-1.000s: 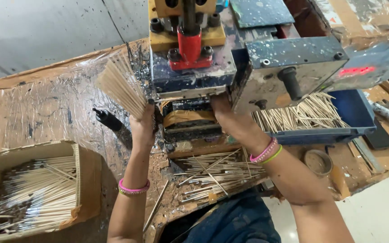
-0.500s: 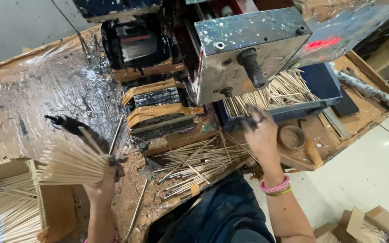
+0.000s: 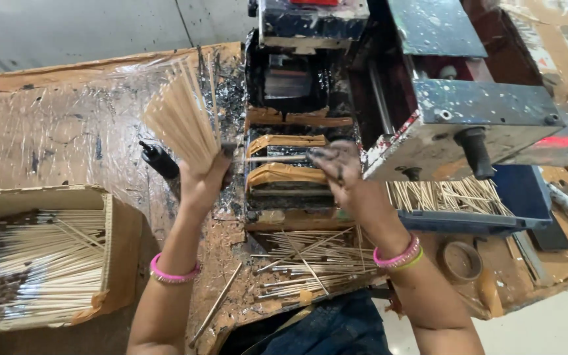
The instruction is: The person feeds thin wooden sticks into a machine that applies a charcoal-based coating to create incense sticks.
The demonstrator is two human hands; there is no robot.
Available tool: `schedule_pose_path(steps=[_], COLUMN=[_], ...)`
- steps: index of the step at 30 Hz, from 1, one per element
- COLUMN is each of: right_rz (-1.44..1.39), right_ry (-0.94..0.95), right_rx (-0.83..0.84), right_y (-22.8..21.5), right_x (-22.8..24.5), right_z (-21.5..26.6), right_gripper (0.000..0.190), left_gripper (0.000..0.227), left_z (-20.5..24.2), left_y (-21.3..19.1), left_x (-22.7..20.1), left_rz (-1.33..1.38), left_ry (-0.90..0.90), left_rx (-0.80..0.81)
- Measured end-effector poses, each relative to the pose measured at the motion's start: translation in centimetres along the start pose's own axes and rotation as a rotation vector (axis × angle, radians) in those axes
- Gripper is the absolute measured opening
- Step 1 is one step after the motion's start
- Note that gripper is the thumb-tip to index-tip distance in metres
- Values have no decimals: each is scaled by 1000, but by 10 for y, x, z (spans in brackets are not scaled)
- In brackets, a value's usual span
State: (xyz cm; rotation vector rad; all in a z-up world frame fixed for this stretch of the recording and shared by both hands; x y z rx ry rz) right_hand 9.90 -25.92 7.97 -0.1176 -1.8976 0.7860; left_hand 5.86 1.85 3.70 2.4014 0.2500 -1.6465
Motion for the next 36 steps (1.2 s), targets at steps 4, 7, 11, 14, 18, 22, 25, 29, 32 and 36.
schedule_pose_path(steps=[4,7,11,14,18,22,25,29,32,36], right_rz=[608,758,793,655,742,869,897,984,739,525], right_ry=[-411,-330,-46,-217,-279,-374,-458,-426,-51,-42], right_rx=[-213,-166,-94,-316,-354,-325,-374,-366,-252,-502], right_y=[2,4,6,-3,-2,-4,-16,-18,-36,-73], right_x=[13,11,-16,6,-7,24,66,66,49,-54], right_z=[-14,-1,6,12,16,17,9,3,11,81], right_gripper=[51,52,45,41,38,41,37,10,13,22], left_gripper=[12,16,19,16,12,13,11,9,18,6], left_z=[-30,-31,-27,-24,-23,-18,-17,3,28,80], left_y=[12,19,20,21,14,17,13,17,7,-39], left_x=[27,29,32,31,61,46,50,13,10,52], left_rz=[107,190,199,151,164,161,178,265,231,83], left_ry=[13,-5,-35,-78,-75,-48,-18,12,-22,-43], left_rx=[-96,-139,-227,-290,-339,-376,-374,-360,-368,-309])
Point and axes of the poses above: each hand's wrist, its own z-axis away from the middle knuckle, its own y-axis out of the palm, x = y × z, the point moved 9 cm from there along -z, towards the middle knuckle, and after that the axes turned 3 degrees about -x, right-handed, at the moved point
